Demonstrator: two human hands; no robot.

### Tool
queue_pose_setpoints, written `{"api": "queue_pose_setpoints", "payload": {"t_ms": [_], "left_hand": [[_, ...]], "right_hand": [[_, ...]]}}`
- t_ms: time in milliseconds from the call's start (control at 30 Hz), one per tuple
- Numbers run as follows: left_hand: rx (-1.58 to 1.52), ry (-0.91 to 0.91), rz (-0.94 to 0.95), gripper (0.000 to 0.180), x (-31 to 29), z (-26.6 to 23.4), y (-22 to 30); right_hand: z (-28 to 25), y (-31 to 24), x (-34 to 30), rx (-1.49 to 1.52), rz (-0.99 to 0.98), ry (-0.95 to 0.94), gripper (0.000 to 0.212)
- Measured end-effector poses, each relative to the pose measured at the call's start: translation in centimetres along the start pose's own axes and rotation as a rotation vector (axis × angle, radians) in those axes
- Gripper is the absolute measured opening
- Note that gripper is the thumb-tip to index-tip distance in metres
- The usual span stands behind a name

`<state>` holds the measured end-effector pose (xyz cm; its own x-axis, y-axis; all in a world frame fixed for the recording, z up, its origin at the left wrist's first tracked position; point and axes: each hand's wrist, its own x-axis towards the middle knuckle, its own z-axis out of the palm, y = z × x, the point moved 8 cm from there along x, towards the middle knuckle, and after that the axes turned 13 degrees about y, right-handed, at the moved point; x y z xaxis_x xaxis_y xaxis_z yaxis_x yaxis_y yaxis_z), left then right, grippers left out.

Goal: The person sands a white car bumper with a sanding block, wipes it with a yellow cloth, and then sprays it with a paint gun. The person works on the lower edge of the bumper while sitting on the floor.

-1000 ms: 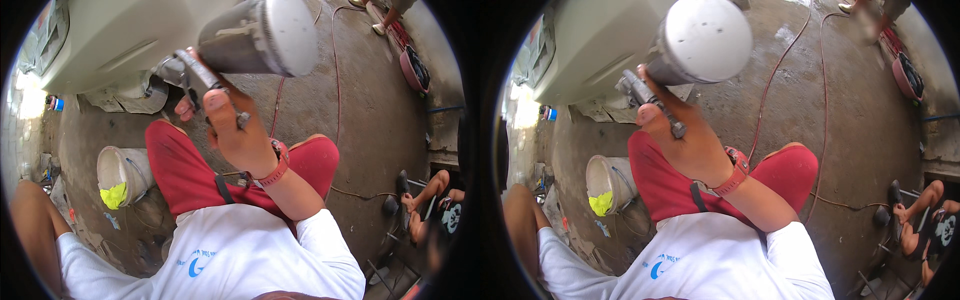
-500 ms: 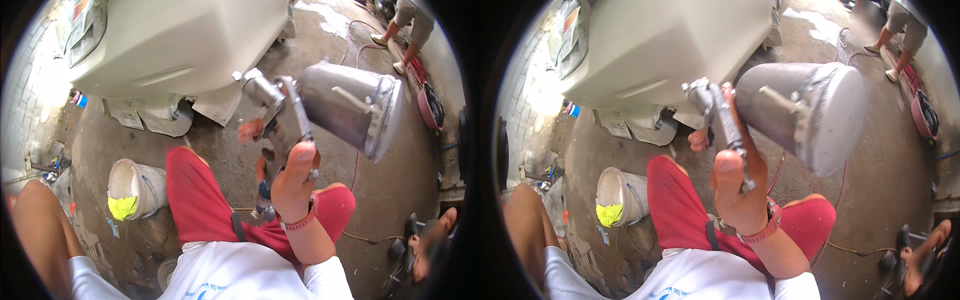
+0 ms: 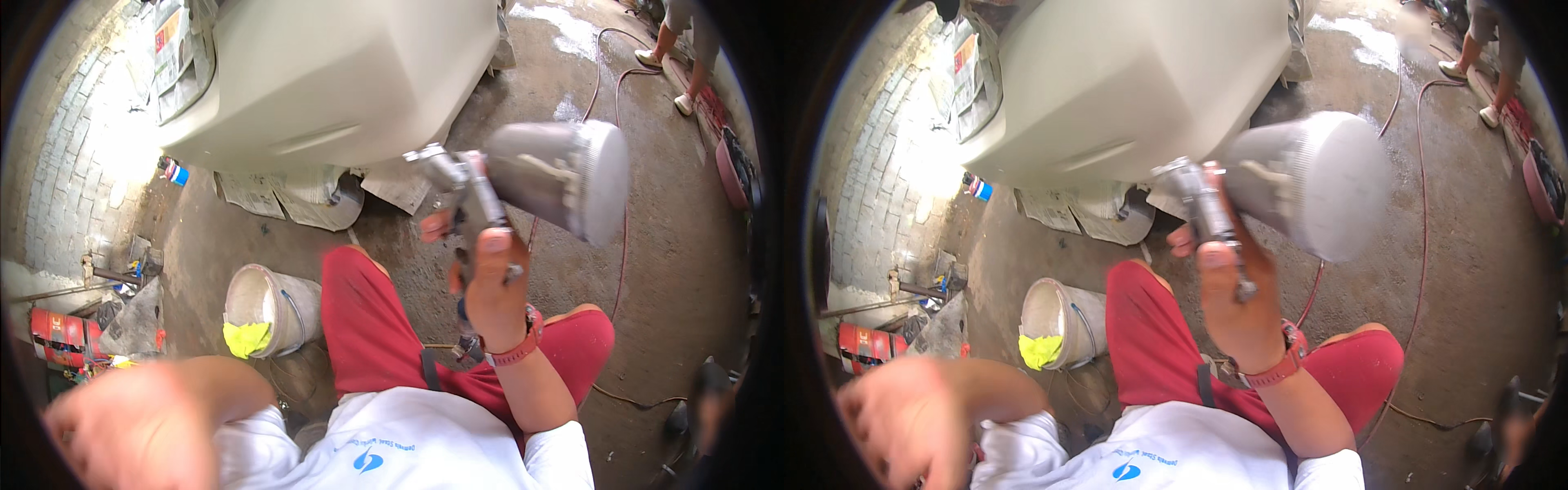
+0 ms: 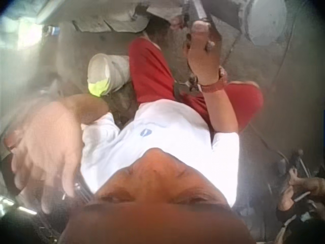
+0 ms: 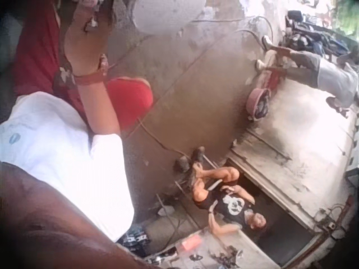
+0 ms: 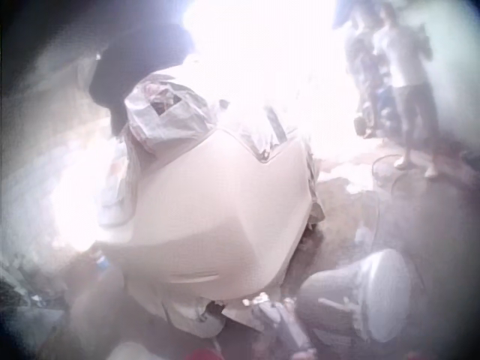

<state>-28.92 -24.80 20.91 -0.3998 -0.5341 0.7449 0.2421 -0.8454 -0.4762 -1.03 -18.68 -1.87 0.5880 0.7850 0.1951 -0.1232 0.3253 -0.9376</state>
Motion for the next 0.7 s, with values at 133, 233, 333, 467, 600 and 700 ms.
{"api": "queue_pose_setpoints", "payload": {"t_ms": [133, 233, 333, 467, 600, 700], "left_hand": [[0.228, -0.706, -0.572, 0.074, -16.0, -4.2, -0.4], [0.582, -1.338, -0.967, 0.071, -28.6, -13.0, 2.3], [0.612, -1.676, -1.023, 0.064, -34.5, -17.9, 7.3], [0.555, -1.881, -0.920, 0.060, -36.8, -18.5, 9.7], [0.567, -1.920, -0.986, 0.058, -37.5, -18.0, 9.0], [0.554, -1.880, -0.990, 0.057, -37.3, -17.9, 8.7]], "right_hand": [[-2.7, -0.2, 1.0, 0.040, -0.014, 0.202, 0.099], [-2.4, 0.4, 0.5, 0.041, 0.003, 0.212, 0.103], [-0.2, 1.3, -0.6, 0.072, 0.049, 0.005, 0.092], [2.7, 3.3, -2.4, 0.018, 0.148, -0.212, 0.063], [3.6, 5.5, -2.7, -0.071, 0.199, -0.255, 0.060], [2.6, 6.3, -1.7, 0.013, 0.158, -0.112, 0.062]]}}
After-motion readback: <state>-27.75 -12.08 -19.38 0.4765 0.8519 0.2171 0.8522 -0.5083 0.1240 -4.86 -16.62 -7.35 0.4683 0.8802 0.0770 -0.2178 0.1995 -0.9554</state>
